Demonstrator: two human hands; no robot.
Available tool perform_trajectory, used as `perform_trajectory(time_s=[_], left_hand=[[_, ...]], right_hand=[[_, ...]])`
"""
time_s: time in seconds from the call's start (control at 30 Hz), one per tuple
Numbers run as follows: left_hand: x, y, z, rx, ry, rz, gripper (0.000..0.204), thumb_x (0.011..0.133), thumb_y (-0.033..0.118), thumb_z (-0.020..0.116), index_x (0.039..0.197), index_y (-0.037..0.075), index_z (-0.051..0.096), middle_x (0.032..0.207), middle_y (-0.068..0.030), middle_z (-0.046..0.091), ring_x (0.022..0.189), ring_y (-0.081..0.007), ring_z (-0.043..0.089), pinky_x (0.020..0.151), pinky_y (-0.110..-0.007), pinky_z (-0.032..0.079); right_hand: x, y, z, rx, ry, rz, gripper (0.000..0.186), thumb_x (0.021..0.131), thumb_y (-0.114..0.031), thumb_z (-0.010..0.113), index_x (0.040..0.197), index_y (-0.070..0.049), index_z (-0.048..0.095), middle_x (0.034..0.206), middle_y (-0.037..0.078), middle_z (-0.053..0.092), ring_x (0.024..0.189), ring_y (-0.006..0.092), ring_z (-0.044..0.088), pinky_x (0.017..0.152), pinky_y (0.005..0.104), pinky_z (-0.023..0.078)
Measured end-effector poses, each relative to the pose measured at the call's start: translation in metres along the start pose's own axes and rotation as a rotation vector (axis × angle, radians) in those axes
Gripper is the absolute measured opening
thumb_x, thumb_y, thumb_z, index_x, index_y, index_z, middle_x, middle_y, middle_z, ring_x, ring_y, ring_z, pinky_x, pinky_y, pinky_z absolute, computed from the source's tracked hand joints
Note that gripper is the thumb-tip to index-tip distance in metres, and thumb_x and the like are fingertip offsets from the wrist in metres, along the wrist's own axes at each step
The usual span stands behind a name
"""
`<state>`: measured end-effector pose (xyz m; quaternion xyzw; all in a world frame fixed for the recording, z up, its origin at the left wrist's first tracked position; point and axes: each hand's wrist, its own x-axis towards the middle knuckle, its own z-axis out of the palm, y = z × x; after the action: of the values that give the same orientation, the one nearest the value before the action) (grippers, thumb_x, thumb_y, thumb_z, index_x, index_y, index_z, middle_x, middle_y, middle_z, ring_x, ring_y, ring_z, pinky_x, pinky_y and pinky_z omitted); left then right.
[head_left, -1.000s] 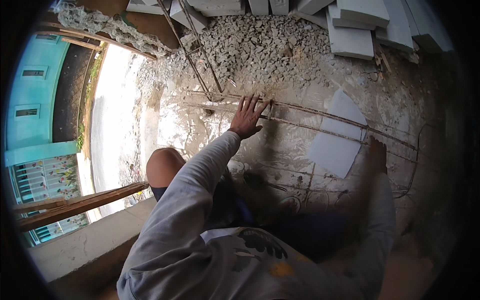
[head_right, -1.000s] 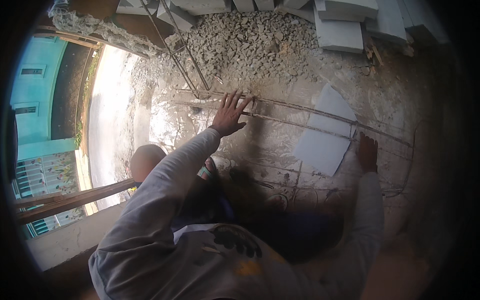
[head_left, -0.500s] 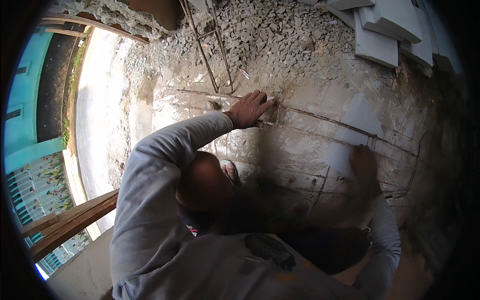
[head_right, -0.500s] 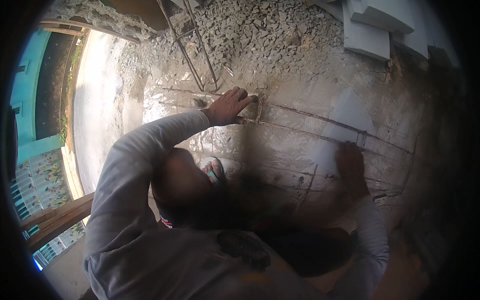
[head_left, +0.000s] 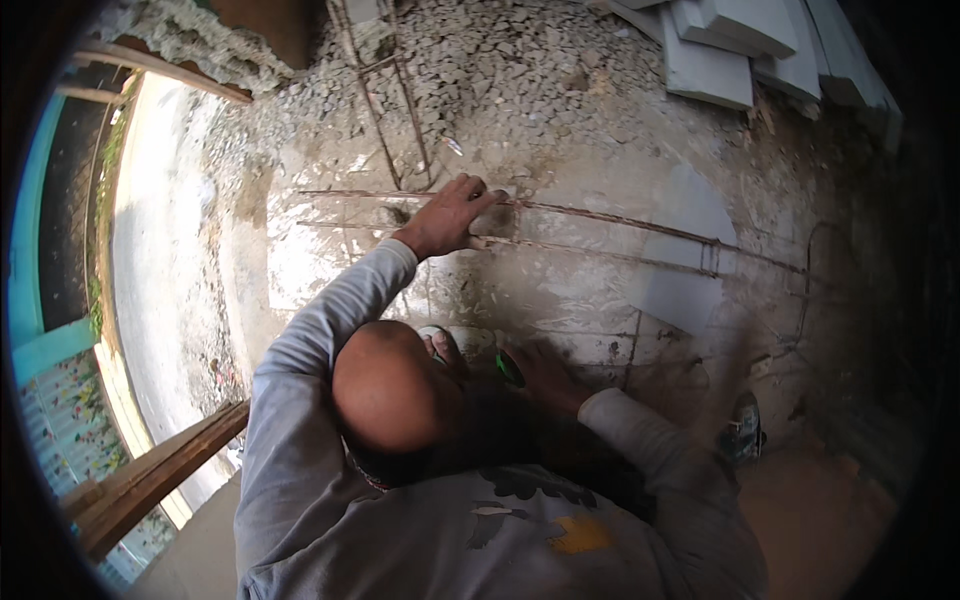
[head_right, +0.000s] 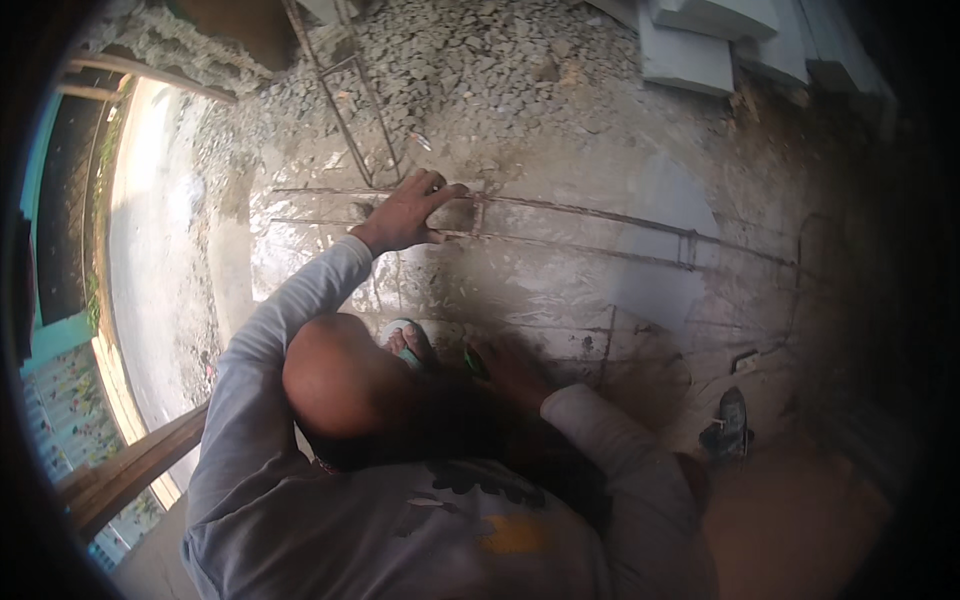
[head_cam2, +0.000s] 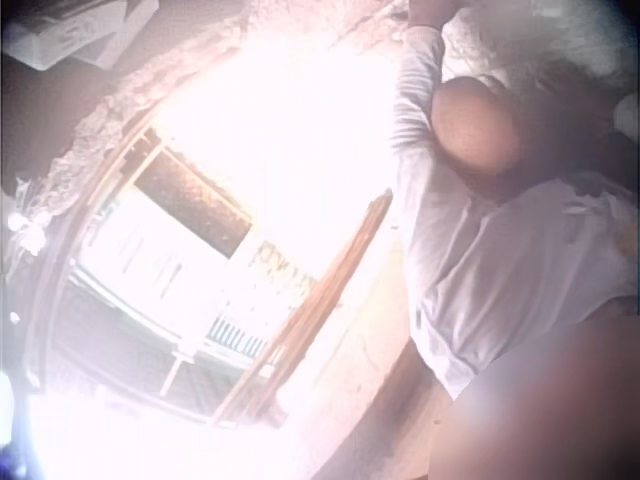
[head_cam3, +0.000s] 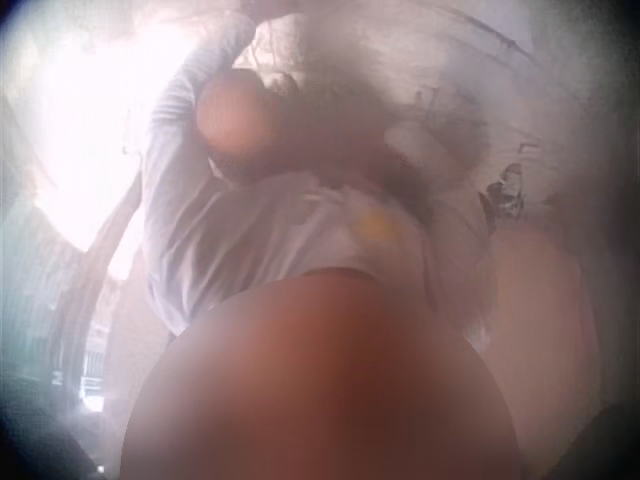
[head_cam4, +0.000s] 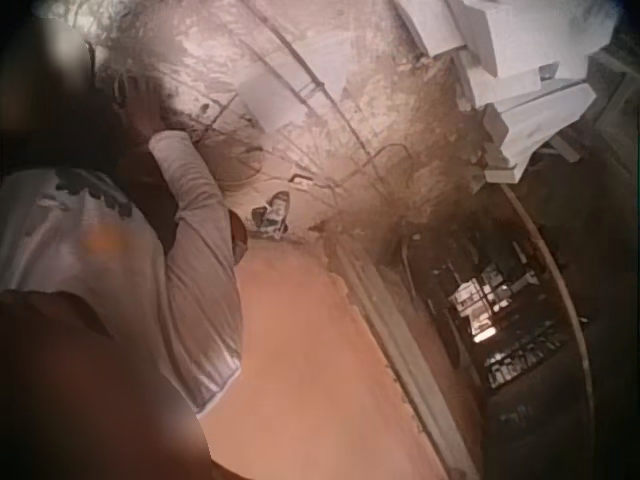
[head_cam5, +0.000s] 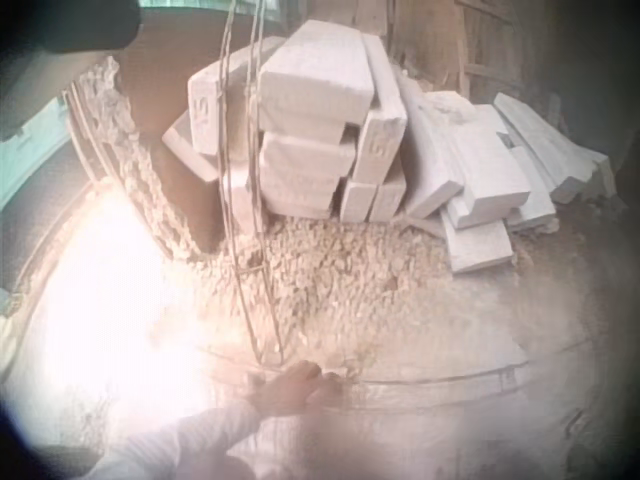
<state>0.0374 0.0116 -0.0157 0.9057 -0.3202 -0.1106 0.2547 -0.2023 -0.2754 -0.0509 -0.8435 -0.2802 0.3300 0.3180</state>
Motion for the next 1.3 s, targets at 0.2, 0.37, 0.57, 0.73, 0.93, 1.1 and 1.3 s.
perform_trajectory(time_s=[0.2, 0.37, 0.57, 0.73, 0.93, 1.1, 1.3], left_hand=[[-0.018, 0.025, -0.026, 0.104, 0.068, 0.009, 0.074, 0.089, 0.035, 0.085, 0.152, 0.012, 0.054, 0.139, -0.0193, 0.057, 0.129, -0.0393, 0.053, 0.114, -0.048, 0.045], [-0.028, 0.063, -0.055, -0.802, -0.077, -0.305, 0.046, 0.102, 0.029, 0.075, 0.143, 0.009, 0.065, 0.124, -0.006, 0.069, 0.119, -0.0194, 0.065, 0.107, -0.038, 0.053], [-0.08, 0.046, -0.073, -1.026, -0.042, -0.425, 0.015, 0.101, 0.009, 0.076, 0.113, 0.007, 0.069, 0.104, 0.0041, 0.068, 0.101, -0.0075, 0.063, 0.093, -0.027, 0.052], [-0.205, -0.03, -0.095, -0.914, 0.382, -0.733, 0.015, 0.102, 0.01, 0.074, 0.116, 0.004, 0.071, 0.103, 0.0003, 0.072, 0.099, -0.0098, 0.064, 0.092, -0.027, 0.052], [-0.269, -0.113, -0.082, -0.818, 0.733, -0.901, 0.035, 0.101, 0.012, 0.075, 0.132, -0.004, 0.071, 0.118, -0.0089, 0.076, 0.106, -0.0147, 0.068, 0.1, -0.029, 0.053], [-0.255, -0.127, -0.057, -0.528, 0.801, -0.963, 0.039, 0.102, 0.013, 0.074, 0.137, -0.004, 0.07, 0.124, -0.0138, 0.077, 0.109, -0.0172, 0.072, 0.097, -0.029, 0.055], [-0.247, -0.131, -0.045, -0.399, 0.84, -0.957, 0.034, 0.101, 0.017, 0.075, 0.131, 0.001, 0.076, 0.117, -0.0131, 0.08, 0.105, -0.0168, 0.073, 0.093, -0.029, 0.056]], right_hand=[[0.04, -0.024, -0.126, 0.687, -0.033, 0.169, 0.078, 0.1, -0.024, 0.074, 0.158, 0.0, 0.027, 0.125, 0.024, 0.062, 0.111, 0.0338, 0.066, 0.1, 0.0462, 0.052], [0.106, -0.032, -0.164, 0.334, 0.25, -0.166, 0.073, 0.099, -0.028, 0.075, 0.15, 0.002, 0.032, 0.119, 0.028, 0.064, 0.105, 0.0396, 0.068, 0.097, 0.0474, 0.054], [0.106, -0.08, -0.211, -0.189, 0.197, -0.352, 0.073, 0.095, -0.027, 0.078, 0.156, -0.008, 0.044, 0.127, 0.026, 0.061, 0.117, 0.0435, 0.063, 0.098, 0.0508, 0.054], [0.081, -0.05, -0.251, -0.37, -0.042, -0.107, 0.068, 0.09, -0.022, 0.079, 0.153, -0.015, 0.054, 0.115, 0.017, 0.061, 0.11, 0.0386, 0.063, 0.094, 0.0476, 0.054], [0.063, -0.009, -0.25, -0.292, -0.014, -0.126, 0.067, 0.088, -0.019, 0.078, 0.15, -0.01, 0.057, 0.109, 0.018, 0.065, 0.101, 0.0384, 0.065, 0.09, 0.047, 0.053], [0.077, -0.023, -0.246, -0.305, -0.051, -0.073, 0.062, 0.089, -0.022, 0.078, 0.146, -0.01, 0.059, 0.111, 0.019, 0.067, 0.102, 0.0385, 0.067, 0.091, 0.0465, 0.054], [0.076, -0.01, -0.246, -0.248, -0.043, -0.089, 0.063, 0.089, -0.026, 0.08, 0.146, -0.01, 0.058, 0.112, 0.02, 0.068, 0.103, 0.0396, 0.067, 0.092, 0.0477, 0.054]])
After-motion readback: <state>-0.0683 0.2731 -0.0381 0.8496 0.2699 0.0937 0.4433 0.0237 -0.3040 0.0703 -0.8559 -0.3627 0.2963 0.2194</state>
